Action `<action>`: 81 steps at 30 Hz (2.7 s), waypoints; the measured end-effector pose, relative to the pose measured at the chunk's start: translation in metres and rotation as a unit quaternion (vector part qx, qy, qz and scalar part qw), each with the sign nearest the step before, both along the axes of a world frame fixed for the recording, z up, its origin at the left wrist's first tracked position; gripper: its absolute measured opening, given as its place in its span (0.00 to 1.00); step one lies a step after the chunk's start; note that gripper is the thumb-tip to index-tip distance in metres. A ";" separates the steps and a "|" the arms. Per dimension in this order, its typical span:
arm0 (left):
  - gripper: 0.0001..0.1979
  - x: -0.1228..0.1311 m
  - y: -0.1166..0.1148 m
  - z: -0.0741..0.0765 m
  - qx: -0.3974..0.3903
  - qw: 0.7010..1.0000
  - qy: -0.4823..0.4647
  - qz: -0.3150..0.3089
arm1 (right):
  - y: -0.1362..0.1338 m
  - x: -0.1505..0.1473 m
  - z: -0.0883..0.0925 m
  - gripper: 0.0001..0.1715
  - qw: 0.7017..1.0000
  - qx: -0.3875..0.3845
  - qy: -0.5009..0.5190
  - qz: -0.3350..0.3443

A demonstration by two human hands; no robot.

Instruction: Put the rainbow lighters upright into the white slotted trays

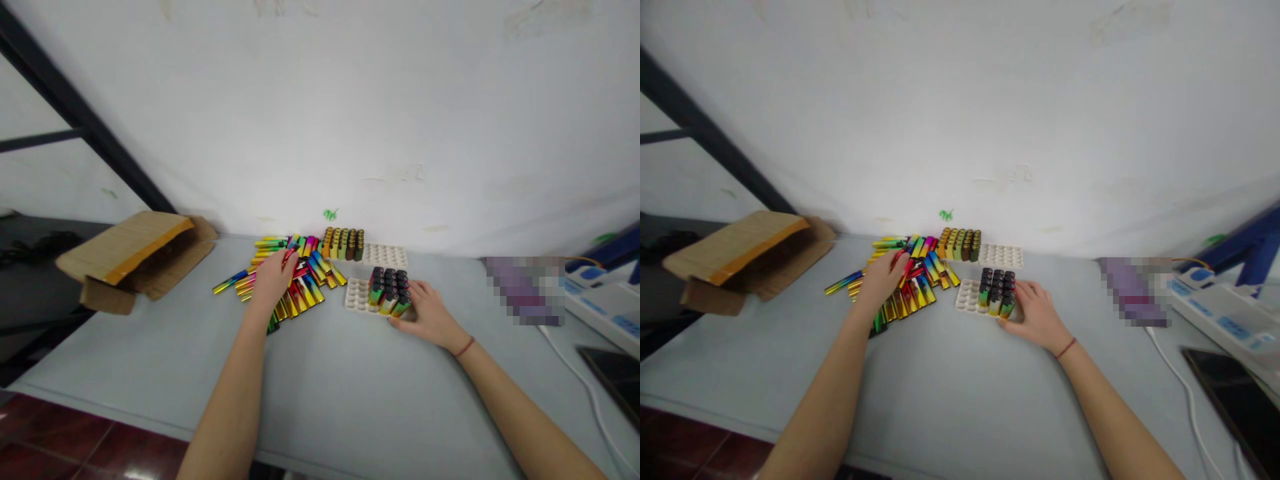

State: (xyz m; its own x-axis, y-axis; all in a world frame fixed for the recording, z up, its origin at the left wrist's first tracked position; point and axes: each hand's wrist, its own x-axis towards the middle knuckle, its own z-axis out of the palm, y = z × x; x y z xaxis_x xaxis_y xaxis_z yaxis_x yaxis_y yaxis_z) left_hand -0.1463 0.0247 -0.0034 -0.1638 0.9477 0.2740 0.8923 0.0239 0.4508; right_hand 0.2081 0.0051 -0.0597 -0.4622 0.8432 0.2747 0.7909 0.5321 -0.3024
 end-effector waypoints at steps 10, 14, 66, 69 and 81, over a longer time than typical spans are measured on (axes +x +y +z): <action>0.13 0.080 -0.013 -0.012 0.025 0.900 -0.411 -0.146 | 0.000 -0.001 0.001 0.39 1.000 -0.009 0.016 0.003; 0.15 0.109 -0.018 -0.018 -0.028 0.808 -0.568 -0.156 | 0.000 -0.002 0.002 0.38 1.000 -0.007 0.018 0.003; 0.21 0.114 -0.021 -0.009 -0.090 0.692 -0.716 -0.005 | 0.000 -0.001 0.002 0.39 1.000 -0.016 0.013 0.004; 0.19 0.115 -0.022 -0.008 -0.088 0.703 -0.706 -0.002 | 0.000 -0.001 0.002 0.39 1.000 -0.014 0.008 0.005; 0.21 0.116 -0.016 -0.029 0.044 0.789 -0.607 -0.087 | 0.001 -0.001 0.001 0.40 1.000 -0.016 0.001 0.002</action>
